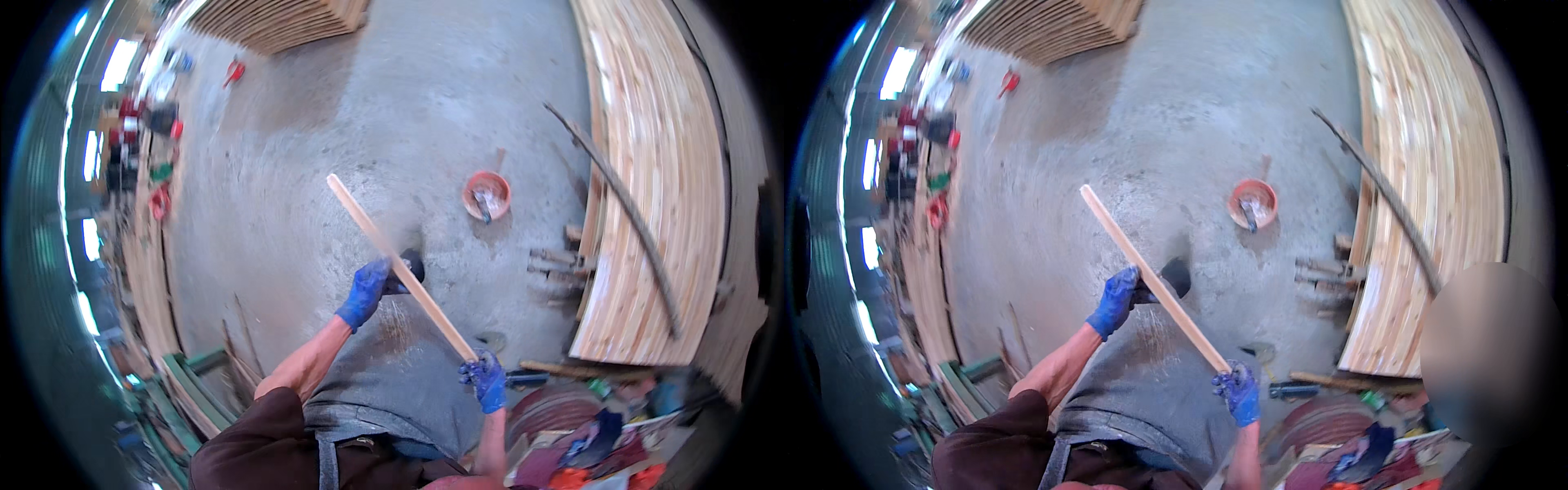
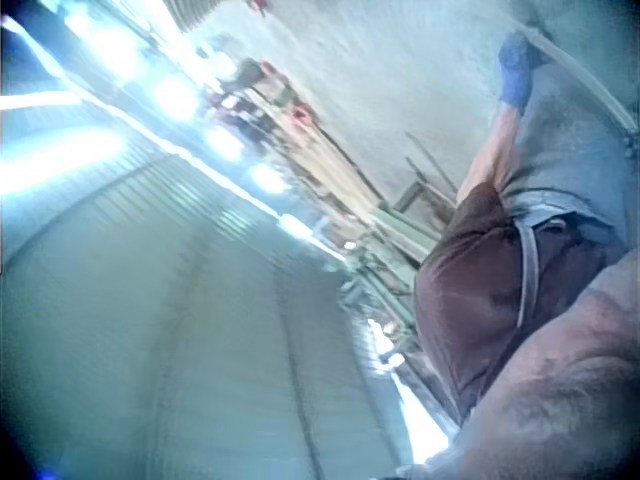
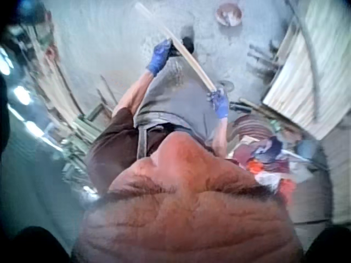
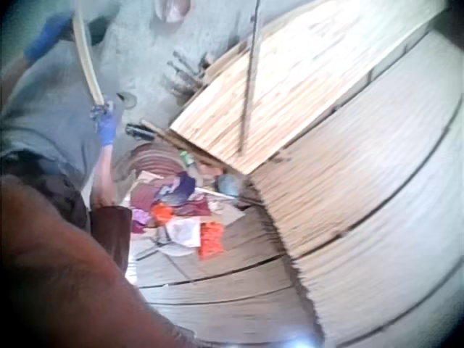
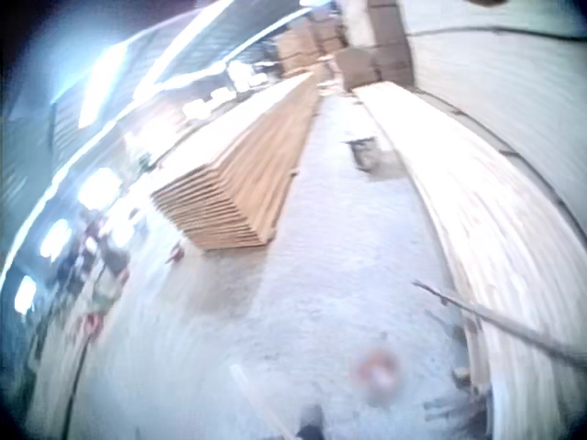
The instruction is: The person uses a wooden stick to apply a white substance to a large wooden board, then uses a metal bar to spread it evenly. Later, the person uses a paint roller to apply a white finish to a stack of wooden planks.
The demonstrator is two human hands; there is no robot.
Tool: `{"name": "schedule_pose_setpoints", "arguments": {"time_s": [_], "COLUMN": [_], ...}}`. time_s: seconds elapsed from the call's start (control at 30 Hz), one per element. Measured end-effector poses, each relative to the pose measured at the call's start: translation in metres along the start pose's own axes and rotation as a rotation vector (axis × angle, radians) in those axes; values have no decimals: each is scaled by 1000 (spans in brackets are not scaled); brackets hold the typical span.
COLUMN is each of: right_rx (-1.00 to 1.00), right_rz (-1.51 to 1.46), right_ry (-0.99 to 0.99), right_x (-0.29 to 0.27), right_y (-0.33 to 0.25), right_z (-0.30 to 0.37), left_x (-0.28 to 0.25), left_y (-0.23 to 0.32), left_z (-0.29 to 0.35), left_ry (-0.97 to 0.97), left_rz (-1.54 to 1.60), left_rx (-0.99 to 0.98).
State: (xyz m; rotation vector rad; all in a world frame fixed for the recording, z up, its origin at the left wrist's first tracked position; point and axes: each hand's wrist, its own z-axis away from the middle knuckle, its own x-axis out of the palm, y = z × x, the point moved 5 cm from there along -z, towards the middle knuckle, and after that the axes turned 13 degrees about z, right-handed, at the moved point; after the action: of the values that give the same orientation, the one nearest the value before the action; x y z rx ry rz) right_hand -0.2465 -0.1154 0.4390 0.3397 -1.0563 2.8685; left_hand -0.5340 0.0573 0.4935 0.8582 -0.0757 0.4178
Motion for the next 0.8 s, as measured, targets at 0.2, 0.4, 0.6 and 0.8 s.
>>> {"name": "schedule_pose_setpoints", "arguments": {"time_s": [0.2, 0.4, 0.6, 0.8], "right_rx": [49, 21, 347, 675], "right_rz": [431, 510, 1171, 1220], "right_ry": [-254, -108, -146, -295], "right_x": [162, 328, 376, 540], "right_y": [-118, -246, -215, -255], "right_z": [-40, -177, -330, -467], "left_x": [-186, -385, -615, -811], "left_y": [96, 221, 342, 345], "left_z": [31, 34, 22, 42], "left_ry": [80, 408, 638, 953], "left_rz": [173, 554, 755, 1144], "left_rx": [15, 211, 478, 517]}}
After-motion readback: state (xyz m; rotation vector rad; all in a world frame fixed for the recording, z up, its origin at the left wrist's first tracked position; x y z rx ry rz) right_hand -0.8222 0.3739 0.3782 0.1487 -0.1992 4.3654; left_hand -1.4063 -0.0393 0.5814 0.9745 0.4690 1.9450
